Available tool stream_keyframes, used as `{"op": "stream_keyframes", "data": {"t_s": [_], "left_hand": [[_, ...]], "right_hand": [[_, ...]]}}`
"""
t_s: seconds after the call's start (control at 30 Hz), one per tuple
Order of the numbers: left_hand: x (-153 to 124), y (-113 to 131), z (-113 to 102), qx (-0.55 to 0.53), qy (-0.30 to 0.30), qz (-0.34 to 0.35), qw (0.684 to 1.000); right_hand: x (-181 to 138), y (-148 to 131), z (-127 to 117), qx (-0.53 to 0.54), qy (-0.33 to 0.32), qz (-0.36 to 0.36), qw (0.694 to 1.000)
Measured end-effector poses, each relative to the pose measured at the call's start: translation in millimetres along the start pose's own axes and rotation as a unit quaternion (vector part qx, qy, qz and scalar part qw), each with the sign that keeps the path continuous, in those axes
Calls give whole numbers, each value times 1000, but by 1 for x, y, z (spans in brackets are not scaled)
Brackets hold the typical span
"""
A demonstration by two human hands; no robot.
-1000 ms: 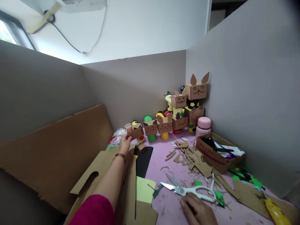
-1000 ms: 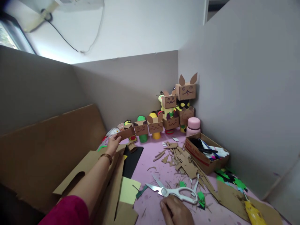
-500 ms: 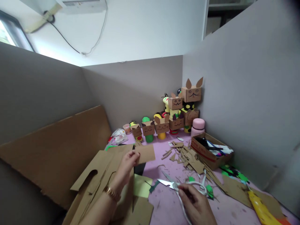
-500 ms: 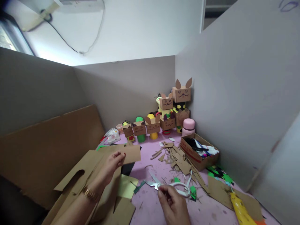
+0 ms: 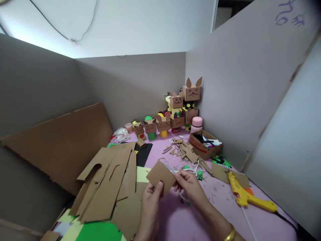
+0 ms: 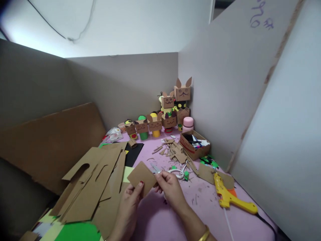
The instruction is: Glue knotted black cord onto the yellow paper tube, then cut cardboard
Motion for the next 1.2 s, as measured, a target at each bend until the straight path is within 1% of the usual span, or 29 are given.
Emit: {"op": "stream_keyframes", "data": {"t_s": [0.1, 0.17, 0.23, 0.3, 0.4, 0.47, 0.53, 0.6, 0.77, 0.87, 0.9, 0.93, 0.97, 1.0, 1.03, 1.07, 1.1, 1.13, 1.2], "left_hand": [[1, 5, -4, 9, 28, 34, 999], [1, 6, -9, 42, 39, 57, 997], [0, 3, -11, 66, 31, 65, 995], [0, 0, -12, 74, 14, 57, 996], [1, -1, -15, 78, 7, 51, 996], [3, 1, -19, 85, 13, 53, 995], [5, 3, -22, 94, 18, 53, 994], [5, 3, -23, 102, 17, 53, 993], [2, 4, -21, 110, -12, 57, 992], [1, 8, -23, 108, -11, 72, 992], [1, 9, -24, 105, -5, 80, 991], [1, 11, -26, 103, 1, 88, 991], [1, 13, -29, 102, 7, 96, 990], [2, 14, -31, 100, 12, 104, 989], [2, 15, -33, 98, 16, 108, 989], [3, 15, -34, 94, 21, 110, 989], [4, 15, -36, 88, 26, 109, 990], [5, 14, -38, 82, 31, 108, 990], [6, 13, -39, 72, 39, 105, 991]], "right_hand": [[-8, 0, -26, -90, 34, -21, 995], [-17, 6, -35, -177, 32, -18, 983], [-24, 13, -31, -334, 4, -20, 942], [-27, 18, -21, -429, -8, -31, 903], [-22, 18, -10, -478, 26, -51, 876], [-16, 18, -8, -502, 55, -66, 860], [-11, 20, -9, -523, 66, -79, 846], [-8, 25, -11, -523, 62, -81, 846], [-6, 36, -12, -446, 52, -75, 890], [-7, 39, -12, -418, 69, -81, 902], [-7, 38, -13, -398, 81, -84, 910], [-8, 38, -15, -351, 98, -83, 927], [-10, 38, -18, -274, 115, -76, 952], [-11, 38, -21, -169, 131, -60, 975], [-14, 40, -23, -45, 140, -35, 989], [-16, 43, -22, 75, 134, -4, 988], [-19, 44, -18, 175, 110, 32, 978], [-23, 45, -11, 241, 72, 65, 966], [-31, 42, 3, 318, -15, 114, 941]]}}
Point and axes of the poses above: each hand's wrist, its own x-axis towards the middle knuckle, its own z-axis out of the palm, y = z × x, the point moved 5 cm from there along x, towards the middle knuckle, and after that the axes turned 4 degrees about z, right-handed, at the moved point
